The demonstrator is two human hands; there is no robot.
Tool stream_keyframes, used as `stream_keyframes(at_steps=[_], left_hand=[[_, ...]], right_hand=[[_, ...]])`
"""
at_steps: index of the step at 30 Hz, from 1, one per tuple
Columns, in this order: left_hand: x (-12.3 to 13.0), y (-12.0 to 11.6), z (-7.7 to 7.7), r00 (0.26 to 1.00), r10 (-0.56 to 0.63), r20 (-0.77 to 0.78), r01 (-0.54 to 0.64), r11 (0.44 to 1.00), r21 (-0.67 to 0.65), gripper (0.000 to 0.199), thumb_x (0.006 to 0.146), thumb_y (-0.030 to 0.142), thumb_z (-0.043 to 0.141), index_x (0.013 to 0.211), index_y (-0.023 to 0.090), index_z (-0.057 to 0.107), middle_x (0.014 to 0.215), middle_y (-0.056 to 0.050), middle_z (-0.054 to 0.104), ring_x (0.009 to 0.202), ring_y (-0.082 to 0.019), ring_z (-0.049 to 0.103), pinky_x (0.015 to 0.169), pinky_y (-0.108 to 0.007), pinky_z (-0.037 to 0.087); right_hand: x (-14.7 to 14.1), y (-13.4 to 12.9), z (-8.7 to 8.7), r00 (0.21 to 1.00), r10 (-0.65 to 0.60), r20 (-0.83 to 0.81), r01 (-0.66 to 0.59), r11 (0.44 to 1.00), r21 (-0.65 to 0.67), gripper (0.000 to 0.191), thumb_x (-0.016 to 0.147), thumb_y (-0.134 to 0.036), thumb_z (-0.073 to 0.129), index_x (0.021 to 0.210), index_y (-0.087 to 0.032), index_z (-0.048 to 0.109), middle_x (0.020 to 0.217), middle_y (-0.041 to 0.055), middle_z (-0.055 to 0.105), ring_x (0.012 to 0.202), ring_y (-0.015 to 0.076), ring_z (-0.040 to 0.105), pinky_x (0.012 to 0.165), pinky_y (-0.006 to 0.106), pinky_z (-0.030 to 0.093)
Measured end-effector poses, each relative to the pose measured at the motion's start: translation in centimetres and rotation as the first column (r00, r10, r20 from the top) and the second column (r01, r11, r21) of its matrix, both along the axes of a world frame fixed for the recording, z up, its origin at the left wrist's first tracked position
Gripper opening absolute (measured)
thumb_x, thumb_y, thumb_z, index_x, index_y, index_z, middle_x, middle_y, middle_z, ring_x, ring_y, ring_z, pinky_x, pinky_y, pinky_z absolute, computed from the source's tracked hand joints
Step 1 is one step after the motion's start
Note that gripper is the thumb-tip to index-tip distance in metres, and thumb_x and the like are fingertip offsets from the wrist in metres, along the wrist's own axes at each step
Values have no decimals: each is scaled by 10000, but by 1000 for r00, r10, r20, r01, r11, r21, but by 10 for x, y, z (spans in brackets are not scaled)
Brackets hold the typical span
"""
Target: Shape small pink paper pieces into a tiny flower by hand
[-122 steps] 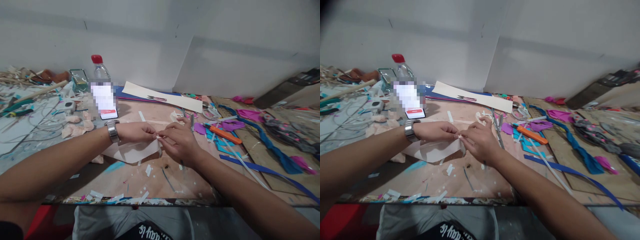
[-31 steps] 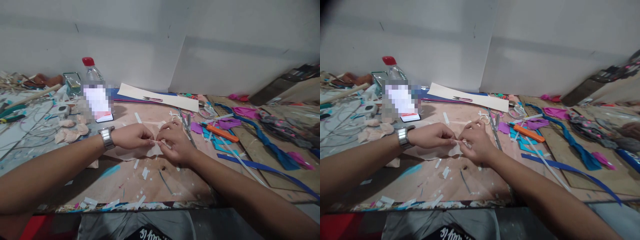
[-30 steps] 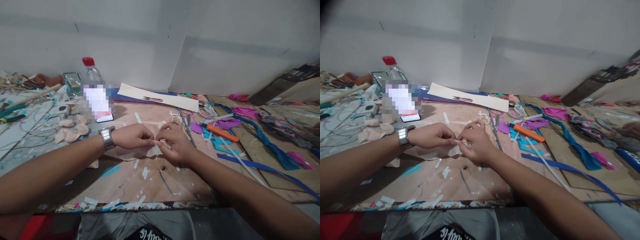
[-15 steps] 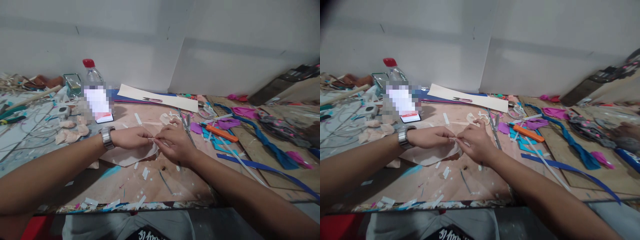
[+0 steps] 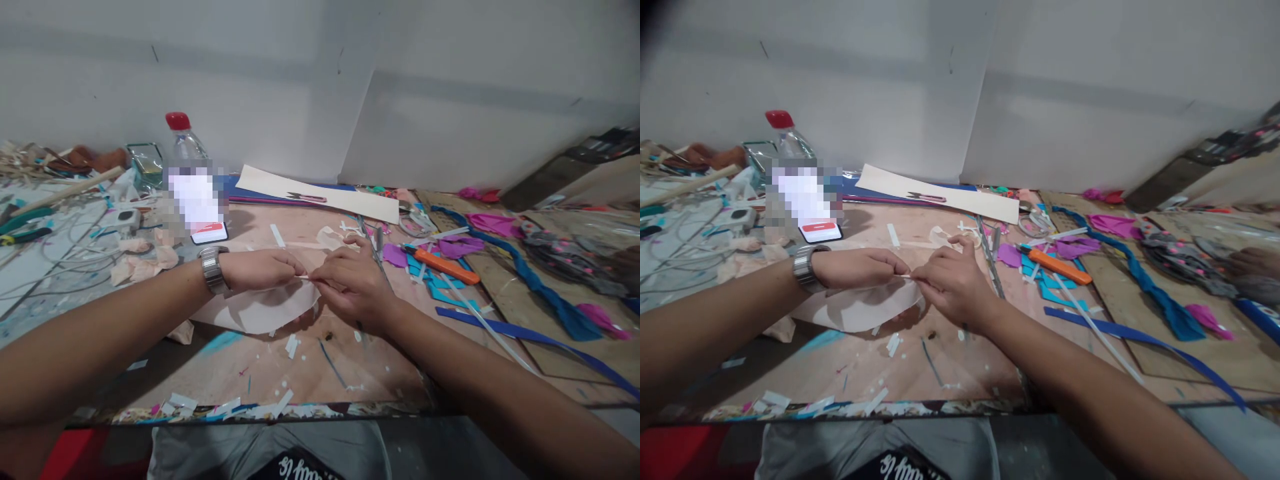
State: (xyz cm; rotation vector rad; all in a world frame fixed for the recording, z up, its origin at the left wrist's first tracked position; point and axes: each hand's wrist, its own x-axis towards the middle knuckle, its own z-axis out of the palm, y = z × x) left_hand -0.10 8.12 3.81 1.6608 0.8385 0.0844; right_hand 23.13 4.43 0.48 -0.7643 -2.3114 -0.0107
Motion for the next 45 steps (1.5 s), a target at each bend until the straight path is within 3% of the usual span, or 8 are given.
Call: stream_keyframes(at_steps=[4, 8, 13, 18, 24, 29, 34, 45], left_hand=[[-1, 0, -4, 1000, 23, 17, -22, 999, -40, 331, 752, 179, 532, 988, 168, 764, 970, -51, 767, 820, -170, 671, 710, -246, 516], [-1, 1, -5, 1000, 7, 20, -5, 996, -93, 327, 764, 201, 529, 989, 163, 764, 912, -56, 754, 736, -165, 652, 623, -247, 492], [-2, 3, -1, 1000, -19, 21, 20, 998, -56, 282, 771, 218, 588, 1006, 169, 737, 870, -22, 698, 677, -132, 588, 586, -227, 452], [-2, 4, -6, 991, -123, 62, 128, 987, -96, 234, 810, 243, 628, 1030, 173, 665, 778, 20, 593, 607, -110, 501, 555, -230, 387], [0, 4, -5, 994, -99, 35, 100, 995, -22, 121, 845, 266, 564, 903, 172, 612, 743, 18, 518, 625, -123, 464, 571, -253, 376], [0, 4, -5, 998, -45, 44, 44, 999, 14, 216, 903, 381, 574, 862, 174, 619, 752, 6, 524, 650, -133, 461, 579, -256, 386], [-1, 5, -10, 997, -60, 48, 62, 997, -52, 206, 922, 371, 598, 873, 171, 596, 715, 26, 483, 597, -113, 418, 544, -252, 337], [-1, 7, -12, 990, -133, 47, 124, 980, 158, 457, 1007, 574, 511, 787, 175, 532, 691, 41, 383, 605, -105, 319, 555, -258, 268]], right_hand=[[0, -1, 1, 1000, 22, 14, -22, 999, -31, 136, 980, -159, 631, 945, -246, 728, 876, -38, 796, 850, 161, 710, 1095, 455, 306], [1, -1, 1, 999, 33, 11, -33, 999, -18, 130, 985, -171, 633, 937, -252, 723, 865, -39, 796, 833, 160, 706, 1087, 452, 305], [-1, -1, 1, 999, 33, 7, -33, 999, -6, 146, 976, -148, 627, 954, -254, 725, 858, -37, 792, 819, 158, 696, 1101, 465, 294], [-1, 0, 1, 999, 49, -7, -49, 999, 14, 134, 969, -144, 640, 980, -246, 727, 866, -30, 789, 819, 153, 696, 1096, 469, 298], [0, -1, 2, 998, 67, -4, -67, 998, 8, 166, 961, -141, 651, 993, -269, 751, 902, -33, 794, 840, 158, 713, 1087, 484, 295], [0, 0, 0, 999, 48, -1, -48, 999, -5, 187, 965, -143, 648, 1017, -286, 756, 916, -42, 808, 861, 162, 711, 1115, 485, 284], [1, 1, -2, 1000, 9, 8, -8, 999, -37, 119, 981, -210, 657, 999, -273, 756, 880, -29, 803, 856, 178, 699, 1122, 488, 283], [0, 0, 2, 999, -23, 28, 25, 998, -65, 121, 1004, -264, 639, 955, -260, 750, 847, -26, 808, 837, 181, 694, 1113, 486, 275]])
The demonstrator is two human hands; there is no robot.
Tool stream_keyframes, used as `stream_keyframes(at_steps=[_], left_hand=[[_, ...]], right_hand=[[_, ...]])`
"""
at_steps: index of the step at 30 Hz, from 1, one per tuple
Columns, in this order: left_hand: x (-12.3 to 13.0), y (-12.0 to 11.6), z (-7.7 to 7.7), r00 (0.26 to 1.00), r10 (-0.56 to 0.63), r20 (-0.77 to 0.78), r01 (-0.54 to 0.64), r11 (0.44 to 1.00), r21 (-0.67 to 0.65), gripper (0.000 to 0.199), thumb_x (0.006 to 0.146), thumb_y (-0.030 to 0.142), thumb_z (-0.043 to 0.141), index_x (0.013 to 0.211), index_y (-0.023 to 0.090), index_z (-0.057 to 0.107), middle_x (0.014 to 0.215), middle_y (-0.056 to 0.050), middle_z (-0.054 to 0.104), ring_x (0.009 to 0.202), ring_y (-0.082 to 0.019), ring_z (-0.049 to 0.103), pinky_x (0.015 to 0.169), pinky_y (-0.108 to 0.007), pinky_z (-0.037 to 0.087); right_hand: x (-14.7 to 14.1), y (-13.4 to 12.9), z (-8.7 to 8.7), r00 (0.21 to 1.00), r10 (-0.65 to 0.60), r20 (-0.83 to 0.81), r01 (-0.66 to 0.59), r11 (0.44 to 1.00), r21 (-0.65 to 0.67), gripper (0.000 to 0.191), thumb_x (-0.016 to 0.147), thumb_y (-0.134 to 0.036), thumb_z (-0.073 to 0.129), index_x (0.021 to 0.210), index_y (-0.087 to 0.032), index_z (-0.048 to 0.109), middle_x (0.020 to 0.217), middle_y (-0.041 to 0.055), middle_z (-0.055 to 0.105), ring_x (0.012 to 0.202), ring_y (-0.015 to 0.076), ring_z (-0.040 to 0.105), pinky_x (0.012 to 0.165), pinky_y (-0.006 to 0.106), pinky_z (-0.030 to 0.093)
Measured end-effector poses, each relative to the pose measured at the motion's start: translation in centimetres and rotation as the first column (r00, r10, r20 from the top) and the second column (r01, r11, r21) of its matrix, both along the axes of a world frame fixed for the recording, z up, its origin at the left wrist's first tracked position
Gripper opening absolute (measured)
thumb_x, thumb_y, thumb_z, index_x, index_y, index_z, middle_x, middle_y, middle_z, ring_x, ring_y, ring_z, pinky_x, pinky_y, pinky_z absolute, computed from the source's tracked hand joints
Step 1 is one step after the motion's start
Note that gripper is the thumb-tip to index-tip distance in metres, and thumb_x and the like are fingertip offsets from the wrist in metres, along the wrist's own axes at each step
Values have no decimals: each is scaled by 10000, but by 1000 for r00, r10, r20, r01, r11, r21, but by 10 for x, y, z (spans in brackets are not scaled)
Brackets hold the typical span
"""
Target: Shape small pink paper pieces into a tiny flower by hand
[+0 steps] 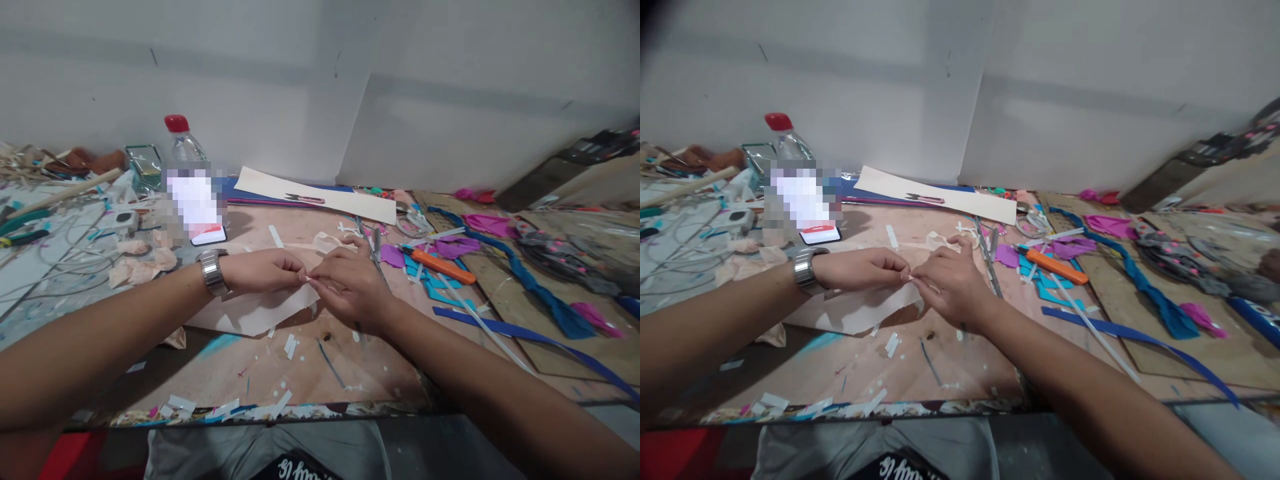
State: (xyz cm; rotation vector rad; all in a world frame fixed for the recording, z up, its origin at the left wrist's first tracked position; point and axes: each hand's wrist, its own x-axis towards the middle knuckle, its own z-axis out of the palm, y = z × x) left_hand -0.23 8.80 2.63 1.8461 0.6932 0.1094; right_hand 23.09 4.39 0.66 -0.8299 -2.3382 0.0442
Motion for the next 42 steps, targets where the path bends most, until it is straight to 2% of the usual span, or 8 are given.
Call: stream_keyframes(at_steps=[7, 12, 18, 23, 29, 32, 37, 42], left_hand=[[1, 0, 3, 999, 3, -49, 3, 993, 119, 488, 1009, 602, 481, 807, 166, 568, 675, 39, 410, 597, -107, 362, 549, -251, 296], [2, 0, 3, 998, 15, -62, 0, 970, 242, 453, 1021, 538, 471, 806, 157, 588, 673, 31, 455, 620, -113, 391, 577, -251, 306], [5, -7, 6, 996, 30, -82, 4, 919, 395, 397, 1023, 448, 465, 799, 155, 610, 708, 5, 570, 644, -128, 449, 607, -266, 305], [10, -13, 7, 997, 28, -78, 12, 885, 465, 363, 1019, 386, 461, 819, 150, 651, 710, -3, 617, 632, -131, 480, 624, -276, 313], [15, -20, 9, 987, 94, -130, -9, 841, 540, 358, 1038, 370, 457, 910, 152, 710, 777, -38, 694, 655, -145, 509, 640, -291, 297], [16, -20, 8, 987, 98, -129, -9, 832, 555, 382, 1052, 382, 455, 911, 148, 722, 791, -50, 713, 651, -144, 518, 639, -288, 298], [15, -18, 7, 983, 108, -145, -16, 849, 529, 459, 1063, 457, 453, 861, 145, 723, 723, -36, 687, 614, -137, 497, 612, -287, 276], [19, -22, 8, 969, 141, -205, -21, 866, 499, 431, 1058, 439, 460, 900, 155, 741, 764, -42, 708, 640, -144, 507, 618, -291, 274]], right_hand=[[0, 0, 0, 1000, 0, 24, 0, 1000, 16, 139, 994, -197, 623, 939, -246, 741, 828, -27, 790, 845, 176, 679, 1104, 469, 268], [0, 1, -1, 999, -31, 33, 31, 999, -10, 134, 999, -256, 619, 922, -244, 728, 818, -12, 783, 845, 191, 669, 1089, 483, 267], [-1, 1, 0, 998, -37, 54, 40, 997, -64, 115, 971, -241, 592, 886, -215, 666, 785, -1, 730, 817, 192, 653, 1081, 486, 264], [-1, 0, -2, 998, -18, 53, 23, 995, -97, 67, 941, -215, 566, 905, -218, 622, 825, 7, 718, 861, 203, 644, 1087, 496, 255], [-2, -1, -2, 994, -51, 96, 70, 976, -204, 69, 916, -196, 538, 896, -203, 604, 885, 37, 716, 922, 227, 632, 1074, 513, 261], [-2, 0, -2, 993, -66, 94, 83, 978, -192, 58, 916, -201, 565, 905, -202, 622, 886, 38, 733, 937, 235, 635, 1063, 511, 261], [0, 0, -4, 995, -62, 78, 75, 981, -181, 74, 939, -211, 566, 938, -208, 640, 914, 38, 753, 956, 234, 639, 1074, 509, 253], [-2, -2, -4, 996, -55, 76, 70, 975, -210, 78, 897, -181, 552, 873, -209, 622, 878, 35, 729, 964, 237, 627, 1065, 508, 264]])
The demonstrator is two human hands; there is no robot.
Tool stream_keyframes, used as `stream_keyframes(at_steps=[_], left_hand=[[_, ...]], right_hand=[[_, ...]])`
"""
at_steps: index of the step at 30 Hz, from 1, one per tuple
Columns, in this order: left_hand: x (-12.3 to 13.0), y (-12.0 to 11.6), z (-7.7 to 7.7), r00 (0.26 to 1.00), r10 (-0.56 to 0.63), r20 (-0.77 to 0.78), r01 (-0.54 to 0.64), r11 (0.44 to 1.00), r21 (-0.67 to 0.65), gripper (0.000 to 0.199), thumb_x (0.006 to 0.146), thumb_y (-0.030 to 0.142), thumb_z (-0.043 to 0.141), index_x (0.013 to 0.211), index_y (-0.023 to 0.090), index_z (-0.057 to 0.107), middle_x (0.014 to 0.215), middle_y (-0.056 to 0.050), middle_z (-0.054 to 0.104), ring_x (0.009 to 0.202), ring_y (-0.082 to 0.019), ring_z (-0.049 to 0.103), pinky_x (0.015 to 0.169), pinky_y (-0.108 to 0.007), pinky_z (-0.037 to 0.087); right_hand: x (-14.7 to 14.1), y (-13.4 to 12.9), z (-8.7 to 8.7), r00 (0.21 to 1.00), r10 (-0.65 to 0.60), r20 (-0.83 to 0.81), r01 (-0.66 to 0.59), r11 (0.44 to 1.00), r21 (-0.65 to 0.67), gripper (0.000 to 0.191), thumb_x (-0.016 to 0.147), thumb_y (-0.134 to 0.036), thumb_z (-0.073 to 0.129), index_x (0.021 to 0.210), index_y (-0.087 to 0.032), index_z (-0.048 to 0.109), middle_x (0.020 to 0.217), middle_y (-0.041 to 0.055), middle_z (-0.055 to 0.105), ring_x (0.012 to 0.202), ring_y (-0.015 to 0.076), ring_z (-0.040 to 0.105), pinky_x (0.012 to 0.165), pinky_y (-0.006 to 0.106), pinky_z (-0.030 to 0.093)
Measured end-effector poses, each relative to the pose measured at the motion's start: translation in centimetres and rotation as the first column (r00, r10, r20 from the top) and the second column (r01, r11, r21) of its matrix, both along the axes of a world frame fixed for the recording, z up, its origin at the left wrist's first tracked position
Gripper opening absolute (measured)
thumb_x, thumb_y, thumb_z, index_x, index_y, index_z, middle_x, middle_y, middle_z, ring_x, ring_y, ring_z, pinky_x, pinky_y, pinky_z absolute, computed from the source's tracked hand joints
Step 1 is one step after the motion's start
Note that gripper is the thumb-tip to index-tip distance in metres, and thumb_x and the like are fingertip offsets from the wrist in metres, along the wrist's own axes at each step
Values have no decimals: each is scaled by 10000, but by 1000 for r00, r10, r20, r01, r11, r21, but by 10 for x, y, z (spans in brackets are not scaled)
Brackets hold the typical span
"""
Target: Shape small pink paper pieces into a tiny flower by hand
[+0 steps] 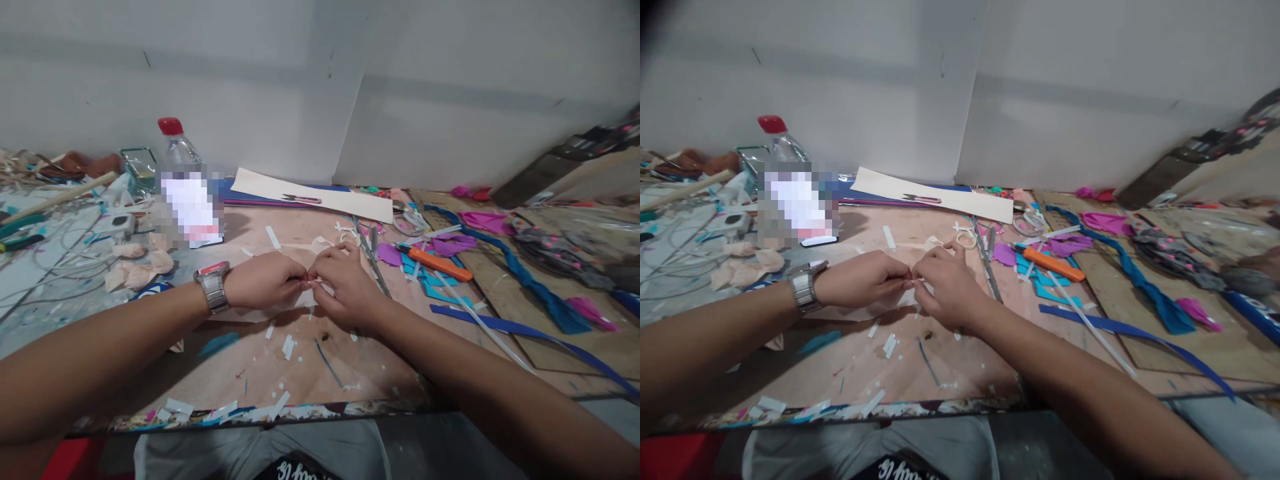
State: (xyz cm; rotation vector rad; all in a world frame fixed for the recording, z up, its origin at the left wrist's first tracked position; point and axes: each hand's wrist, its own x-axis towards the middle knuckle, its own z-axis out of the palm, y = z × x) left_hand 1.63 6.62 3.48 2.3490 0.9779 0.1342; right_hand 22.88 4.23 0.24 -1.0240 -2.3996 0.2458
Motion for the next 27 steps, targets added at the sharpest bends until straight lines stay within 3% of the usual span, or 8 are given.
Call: stream_keyframes(at_steps=[10, 20, 27], left_hand=[[-9, 8, -2, 989, -98, 111, 100, 995, -16, 377, 1010, 456, 520, 859, 146, 672, 712, -4, 625, 626, -128, 499, 612, -276, 308], [-9, 8, -4, 991, -93, 99, 95, 995, -20, 330, 978, 425, 560, 817, 152, 653, 676, 15, 587, 604, -119, 469, 590, -278, 279], [-10, 10, -4, 983, -75, 169, 86, 994, -61, 392, 1029, 430, 472, 838, 146, 664, 710, 7, 611, 642, -126, 482, 618, -272, 323]], right_hand=[[1, 0, 3, 999, -11, -33, 13, 998, 65, 75, 926, -222, 573, 889, -211, 638, 859, 18, 729, 919, 224, 637, 1081, 516, 261], [1, -1, 3, 1000, -8, 4, 7, 990, 142, 73, 927, -220, 585, 896, -205, 650, 855, 18, 707, 918, 218, 640, 1087, 512, 266], [2, -1, 6, 999, -8, 40, 1, 985, 171, 72, 955, -218, 583, 911, -206, 638, 850, 11, 724, 930, 218, 643, 1094, 509, 248]])
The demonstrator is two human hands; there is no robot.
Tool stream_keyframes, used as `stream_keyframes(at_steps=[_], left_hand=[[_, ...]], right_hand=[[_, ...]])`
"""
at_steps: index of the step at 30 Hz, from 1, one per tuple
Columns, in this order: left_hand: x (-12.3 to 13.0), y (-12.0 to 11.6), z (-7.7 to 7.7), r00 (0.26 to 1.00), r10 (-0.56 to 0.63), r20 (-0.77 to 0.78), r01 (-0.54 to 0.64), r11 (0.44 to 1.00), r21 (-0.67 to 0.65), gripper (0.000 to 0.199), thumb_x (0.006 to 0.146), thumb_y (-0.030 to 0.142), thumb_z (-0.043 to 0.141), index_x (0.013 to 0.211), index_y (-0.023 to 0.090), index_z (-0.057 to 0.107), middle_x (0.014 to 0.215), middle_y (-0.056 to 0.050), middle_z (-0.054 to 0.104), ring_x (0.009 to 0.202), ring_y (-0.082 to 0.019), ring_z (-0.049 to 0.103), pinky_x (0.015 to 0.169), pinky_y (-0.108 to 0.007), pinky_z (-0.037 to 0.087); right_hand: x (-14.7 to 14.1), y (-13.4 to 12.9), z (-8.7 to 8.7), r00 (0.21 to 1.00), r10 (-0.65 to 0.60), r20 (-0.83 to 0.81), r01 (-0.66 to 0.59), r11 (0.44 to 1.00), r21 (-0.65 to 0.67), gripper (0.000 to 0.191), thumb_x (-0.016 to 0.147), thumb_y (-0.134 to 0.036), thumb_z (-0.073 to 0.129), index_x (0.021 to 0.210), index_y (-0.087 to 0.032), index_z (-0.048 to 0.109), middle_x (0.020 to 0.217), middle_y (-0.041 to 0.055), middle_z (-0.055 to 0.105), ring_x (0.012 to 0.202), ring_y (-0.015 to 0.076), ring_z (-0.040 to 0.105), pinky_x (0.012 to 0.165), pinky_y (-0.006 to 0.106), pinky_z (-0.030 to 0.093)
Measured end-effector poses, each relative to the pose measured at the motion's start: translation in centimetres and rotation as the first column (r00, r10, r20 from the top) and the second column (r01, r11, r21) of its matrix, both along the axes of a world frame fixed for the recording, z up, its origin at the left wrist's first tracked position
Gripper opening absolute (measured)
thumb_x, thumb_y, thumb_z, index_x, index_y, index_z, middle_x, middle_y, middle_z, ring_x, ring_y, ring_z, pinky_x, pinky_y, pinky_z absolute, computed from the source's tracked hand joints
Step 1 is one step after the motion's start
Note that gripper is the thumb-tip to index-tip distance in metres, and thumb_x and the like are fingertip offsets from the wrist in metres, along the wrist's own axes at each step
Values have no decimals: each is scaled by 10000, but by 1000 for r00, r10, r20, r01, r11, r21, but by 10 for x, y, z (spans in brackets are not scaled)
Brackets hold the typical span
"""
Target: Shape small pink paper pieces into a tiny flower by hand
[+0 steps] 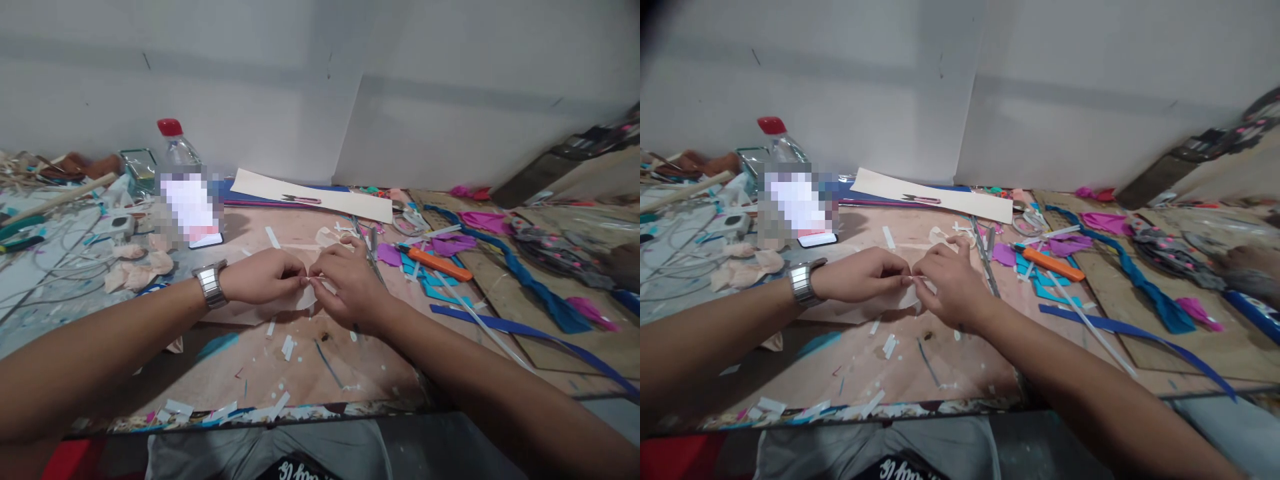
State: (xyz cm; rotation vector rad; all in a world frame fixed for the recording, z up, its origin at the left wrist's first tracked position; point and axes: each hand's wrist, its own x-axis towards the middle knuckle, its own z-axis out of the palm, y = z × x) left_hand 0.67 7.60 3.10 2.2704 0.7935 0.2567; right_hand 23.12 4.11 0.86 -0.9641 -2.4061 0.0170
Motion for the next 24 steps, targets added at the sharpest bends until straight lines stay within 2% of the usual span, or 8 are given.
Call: stream_keyframes(at_steps=[5, 10, 12, 18, 24], left_hand=[[2, -3, 2, 999, 9, -33, -6, 997, 72, 371, 1031, 384, 481, 834, 148, 689, 698, -1, 630, 628, -126, 487, 624, -275, 312], [6, -10, 3, 993, 93, -76, -70, 962, 264, 278, 1011, 257, 507, 906, 164, 746, 784, -39, 719, 675, -149, 548, 649, -284, 311], [7, -11, 2, 991, 102, -85, -73, 955, 289, 267, 1005, 238, 513, 910, 164, 750, 800, -48, 732, 694, -157, 570, 656, -282, 321], [5, -7, -1, 996, 86, -32, -79, 984, 160, 368, 1052, 406, 498, 944, 164, 753, 758, -21, 706, 649, -132, 540, 629, -271, 312], [3, -5, 0, 998, 63, -17, -61, 995, 77, 336, 1037, 384, 514, 919, 161, 734, 763, -6, 690, 659, -124, 539, 629, -266, 323]], right_hand=[[0, 1, -1, 999, 33, -1, -33, 999, 26, 98, 986, -218, 558, 928, -205, 635, 855, 8, 722, 929, 210, 649, 1097, 506, 247], [-1, 2, -2, 1000, 1, -27, -2, 1000, -13, 81, 951, -204, 544, 912, -207, 615, 879, 24, 727, 931, 218, 637, 1086, 505, 263], [-2, 2, -2, 999, -21, -39, 21, 1000, -2, 68, 940, -204, 553, 905, -209, 611, 884, 25, 732, 928, 220, 632, 1079, 506, 267], [1, 1, -2, 998, -38, -55, 39, 999, 18, 60, 947, -233, 590, 899, -221, 623, 855, 5, 731, 950, 224, 637, 1085, 501, 281], [1, 2, -3, 998, -28, -49, 30, 999, 42, 71, 945, -226, 581, 892, -214, 628, 867, 19, 730, 971, 235, 646, 1074, 512, 293]])
